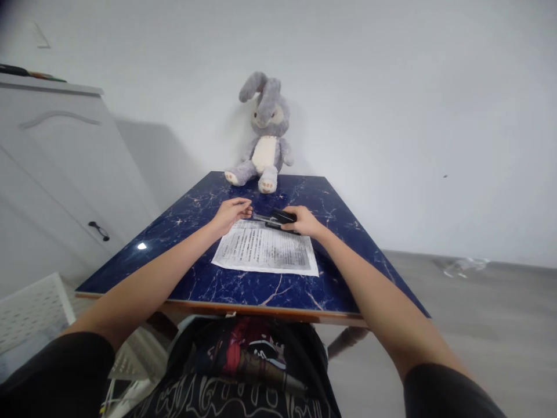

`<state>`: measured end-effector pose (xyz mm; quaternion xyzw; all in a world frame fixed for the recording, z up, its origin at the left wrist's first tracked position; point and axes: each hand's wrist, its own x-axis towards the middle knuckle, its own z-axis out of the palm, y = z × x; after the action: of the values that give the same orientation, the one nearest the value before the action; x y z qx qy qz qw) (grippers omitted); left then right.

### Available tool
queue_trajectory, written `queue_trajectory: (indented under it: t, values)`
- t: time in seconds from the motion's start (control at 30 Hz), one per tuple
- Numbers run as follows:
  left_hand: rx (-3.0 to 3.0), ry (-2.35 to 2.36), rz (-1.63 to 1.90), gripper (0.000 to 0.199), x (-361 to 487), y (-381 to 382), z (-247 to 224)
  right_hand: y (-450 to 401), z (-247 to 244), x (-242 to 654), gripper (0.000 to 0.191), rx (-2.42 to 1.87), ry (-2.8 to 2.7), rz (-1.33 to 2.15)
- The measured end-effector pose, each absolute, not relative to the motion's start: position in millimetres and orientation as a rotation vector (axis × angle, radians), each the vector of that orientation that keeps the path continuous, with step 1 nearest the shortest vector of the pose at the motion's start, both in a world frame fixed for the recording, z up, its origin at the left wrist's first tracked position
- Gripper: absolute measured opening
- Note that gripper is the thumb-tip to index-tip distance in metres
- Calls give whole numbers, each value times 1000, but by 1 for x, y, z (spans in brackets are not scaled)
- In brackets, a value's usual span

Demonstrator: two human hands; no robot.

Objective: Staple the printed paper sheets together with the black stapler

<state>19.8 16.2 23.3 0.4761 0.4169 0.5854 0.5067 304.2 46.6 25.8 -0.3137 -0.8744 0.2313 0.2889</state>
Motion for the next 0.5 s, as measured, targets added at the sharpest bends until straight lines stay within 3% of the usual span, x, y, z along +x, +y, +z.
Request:
queue_trajectory:
  t: [0.3,0.43,0.5]
  values:
    - [1591,1324,1225,14,19,18,12,50,18,303,31,-845,-2377,717]
    - [1831,1371,1129,3,13,21,9,49,17,304,28,-867,-2356,817]
    - [1936,1363,1066,8,12,23,9,48,16,304,28,-865,-2308,880]
